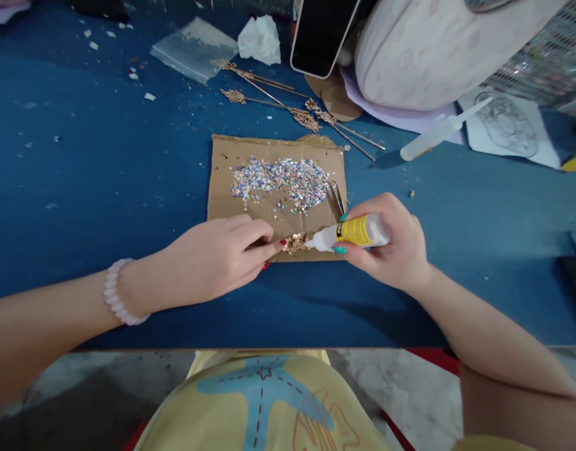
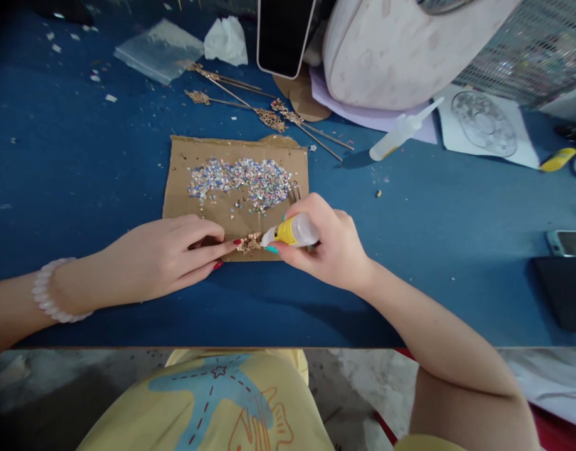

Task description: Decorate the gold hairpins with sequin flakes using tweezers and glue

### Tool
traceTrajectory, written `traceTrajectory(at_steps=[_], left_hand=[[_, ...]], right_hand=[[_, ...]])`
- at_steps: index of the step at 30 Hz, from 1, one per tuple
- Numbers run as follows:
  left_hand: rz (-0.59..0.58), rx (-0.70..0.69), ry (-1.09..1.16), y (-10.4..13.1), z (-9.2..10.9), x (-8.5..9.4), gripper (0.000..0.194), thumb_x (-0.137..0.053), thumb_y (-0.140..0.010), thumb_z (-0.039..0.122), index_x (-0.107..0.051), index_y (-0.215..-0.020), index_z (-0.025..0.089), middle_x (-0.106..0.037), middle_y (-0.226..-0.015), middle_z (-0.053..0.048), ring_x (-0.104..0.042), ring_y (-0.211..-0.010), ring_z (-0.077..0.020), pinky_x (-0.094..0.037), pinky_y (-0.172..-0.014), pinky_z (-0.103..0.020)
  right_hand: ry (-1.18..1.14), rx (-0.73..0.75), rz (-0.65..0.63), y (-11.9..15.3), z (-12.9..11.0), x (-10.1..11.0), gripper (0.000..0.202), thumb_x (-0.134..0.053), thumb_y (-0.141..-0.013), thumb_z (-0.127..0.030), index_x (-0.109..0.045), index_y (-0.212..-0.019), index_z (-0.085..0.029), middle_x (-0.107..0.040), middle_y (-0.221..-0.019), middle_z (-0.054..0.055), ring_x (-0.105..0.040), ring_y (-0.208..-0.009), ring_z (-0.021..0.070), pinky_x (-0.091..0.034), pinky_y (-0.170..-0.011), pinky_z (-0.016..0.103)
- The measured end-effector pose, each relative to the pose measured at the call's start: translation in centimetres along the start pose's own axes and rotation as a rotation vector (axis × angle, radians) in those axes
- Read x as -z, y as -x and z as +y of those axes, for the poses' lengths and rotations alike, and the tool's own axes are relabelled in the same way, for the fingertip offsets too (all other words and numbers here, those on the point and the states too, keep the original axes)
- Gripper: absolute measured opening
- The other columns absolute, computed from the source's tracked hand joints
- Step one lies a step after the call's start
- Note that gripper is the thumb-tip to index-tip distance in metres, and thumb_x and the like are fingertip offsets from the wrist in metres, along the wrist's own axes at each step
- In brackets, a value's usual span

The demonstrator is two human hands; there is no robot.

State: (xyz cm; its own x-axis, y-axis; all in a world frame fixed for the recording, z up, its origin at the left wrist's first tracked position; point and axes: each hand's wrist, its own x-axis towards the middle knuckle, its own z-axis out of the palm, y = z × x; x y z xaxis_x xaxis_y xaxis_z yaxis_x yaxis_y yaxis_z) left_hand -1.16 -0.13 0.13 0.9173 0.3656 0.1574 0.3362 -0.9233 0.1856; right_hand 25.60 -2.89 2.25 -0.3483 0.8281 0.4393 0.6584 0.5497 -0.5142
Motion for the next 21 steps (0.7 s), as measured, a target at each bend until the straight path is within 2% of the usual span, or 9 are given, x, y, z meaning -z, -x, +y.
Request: traceTrajectory(at_steps=[5,11,18,21], left_hand=[[0.001,-0.007,0.007,0.0,0.0,0.0,0.03,-0.04,-0.097,0.023,-0.058,-0.118,0.012,-0.057,-0.104,-0.009,-0.054,-0.086,-0.0189,-0.046,-0.074,-0.032],[-0.003,-0.012,-0.03,0.0,0.1,0.2,0.031,-0.041,-0.097,0.023,-0.056,-0.123,0.013,-0.058,-0.105,-0.009,-0.054,-0.086,-0.0194,-0.047,-0.075,-0.032],[-0.006,-0.014,-0.043,0.0,0.2,0.3,0.031,-0.041,-0.097,0.022,-0.056,-0.123,0.013,-0.058,-0.104,-0.009,-0.055,-0.088,-0.0199,-0.047,-0.075,-0.032],[-0.011,-0.007,-0.027,0.0,0.3,0.2,0.031,-0.041,-0.097,0.023,-0.056,-0.123,0.014,-0.058,-0.105,-0.008,-0.055,-0.087,-0.0194,-0.047,-0.075,-0.032]], right_hand=[[-0.031,0.014,0.002,0.0,0.1,0.0,0.025,-0.07,-0.078,-0.04,-0.053,-0.085,-0.023,-0.061,-0.067,-0.004,-0.051,-0.046,0.0081,-0.041,-0.042,0.022],[-0.137,-0.003,0.062,0.1,1.0,-0.5,0.023,-0.069,-0.078,-0.038,-0.056,-0.087,-0.022,-0.059,-0.071,-0.003,-0.048,-0.05,0.0078,-0.038,-0.043,0.022],[-0.226,-0.063,0.21,-0.1,1.1,-0.6,0.027,-0.067,-0.079,-0.046,-0.057,-0.082,-0.022,-0.057,-0.07,-0.002,-0.048,-0.052,0.0093,-0.04,-0.044,0.025],[-0.198,-0.059,0.166,0.0,1.1,-0.6,0.026,-0.071,-0.076,-0.043,-0.057,-0.082,-0.022,-0.057,-0.07,-0.002,-0.049,-0.053,0.0095,-0.041,-0.045,0.025]])
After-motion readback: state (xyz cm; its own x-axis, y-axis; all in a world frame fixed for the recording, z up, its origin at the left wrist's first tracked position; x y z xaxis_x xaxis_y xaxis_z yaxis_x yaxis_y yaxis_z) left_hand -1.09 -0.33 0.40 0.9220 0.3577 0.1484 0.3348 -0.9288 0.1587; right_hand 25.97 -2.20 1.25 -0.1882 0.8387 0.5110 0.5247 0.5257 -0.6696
